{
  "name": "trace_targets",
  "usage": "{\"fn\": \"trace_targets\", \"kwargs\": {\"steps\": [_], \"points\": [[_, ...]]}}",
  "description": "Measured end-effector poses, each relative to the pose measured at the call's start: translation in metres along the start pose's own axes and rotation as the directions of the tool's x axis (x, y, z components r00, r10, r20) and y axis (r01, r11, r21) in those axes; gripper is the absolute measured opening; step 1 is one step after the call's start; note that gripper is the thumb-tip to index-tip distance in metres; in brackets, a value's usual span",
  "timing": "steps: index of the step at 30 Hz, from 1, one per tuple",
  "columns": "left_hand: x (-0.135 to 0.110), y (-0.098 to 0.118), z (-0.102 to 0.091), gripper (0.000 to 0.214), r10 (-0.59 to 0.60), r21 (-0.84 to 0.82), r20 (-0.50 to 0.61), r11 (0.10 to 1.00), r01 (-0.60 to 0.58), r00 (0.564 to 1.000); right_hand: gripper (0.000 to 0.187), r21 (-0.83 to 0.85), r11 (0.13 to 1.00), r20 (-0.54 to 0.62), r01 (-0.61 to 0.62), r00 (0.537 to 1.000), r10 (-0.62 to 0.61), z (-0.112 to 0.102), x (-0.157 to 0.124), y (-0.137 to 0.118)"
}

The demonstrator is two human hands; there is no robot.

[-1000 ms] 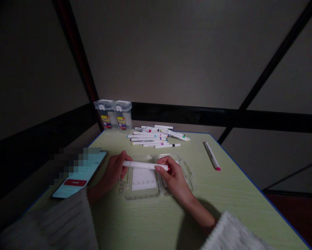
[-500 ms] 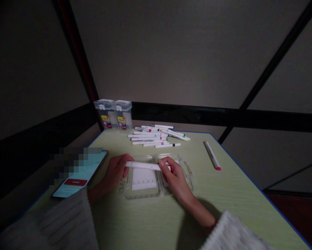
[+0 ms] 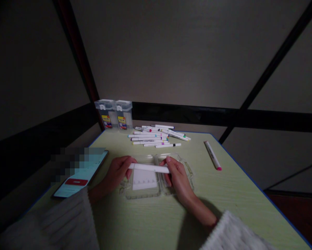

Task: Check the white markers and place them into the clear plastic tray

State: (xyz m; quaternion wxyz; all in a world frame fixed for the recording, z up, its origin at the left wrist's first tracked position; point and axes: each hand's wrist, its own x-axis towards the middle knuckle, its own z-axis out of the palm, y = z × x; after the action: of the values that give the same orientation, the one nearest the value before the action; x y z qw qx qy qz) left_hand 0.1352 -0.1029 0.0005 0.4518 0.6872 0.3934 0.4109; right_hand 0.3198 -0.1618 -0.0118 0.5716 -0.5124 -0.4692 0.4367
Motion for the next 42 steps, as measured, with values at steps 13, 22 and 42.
{"fn": "trace_targets", "kwargs": {"steps": [13, 22, 42], "points": [[0.0019, -0.0044, -0.0005, 0.031, 0.043, -0.008, -0.009, 0.999, -0.043, 0.999, 0.043, 0.017, 0.999, 0.013, -0.031, 0.999, 0.031, 0.0003, 0.0006, 0.0005], [0.001, -0.0059, 0.0012, 0.028, 0.055, -0.05, -0.047, 0.997, -0.057, 0.997, 0.042, 0.01, 1.0, 0.019, -0.027, 0.999, 0.027, 0.0009, 0.0001, -0.0007], [0.002, 0.0, 0.0015, 0.018, 0.058, -0.107, -0.062, 0.992, -0.065, 0.996, 0.04, 0.033, 0.999, 0.008, -0.042, 0.999, 0.041, 0.0011, 0.0012, 0.0024]]}}
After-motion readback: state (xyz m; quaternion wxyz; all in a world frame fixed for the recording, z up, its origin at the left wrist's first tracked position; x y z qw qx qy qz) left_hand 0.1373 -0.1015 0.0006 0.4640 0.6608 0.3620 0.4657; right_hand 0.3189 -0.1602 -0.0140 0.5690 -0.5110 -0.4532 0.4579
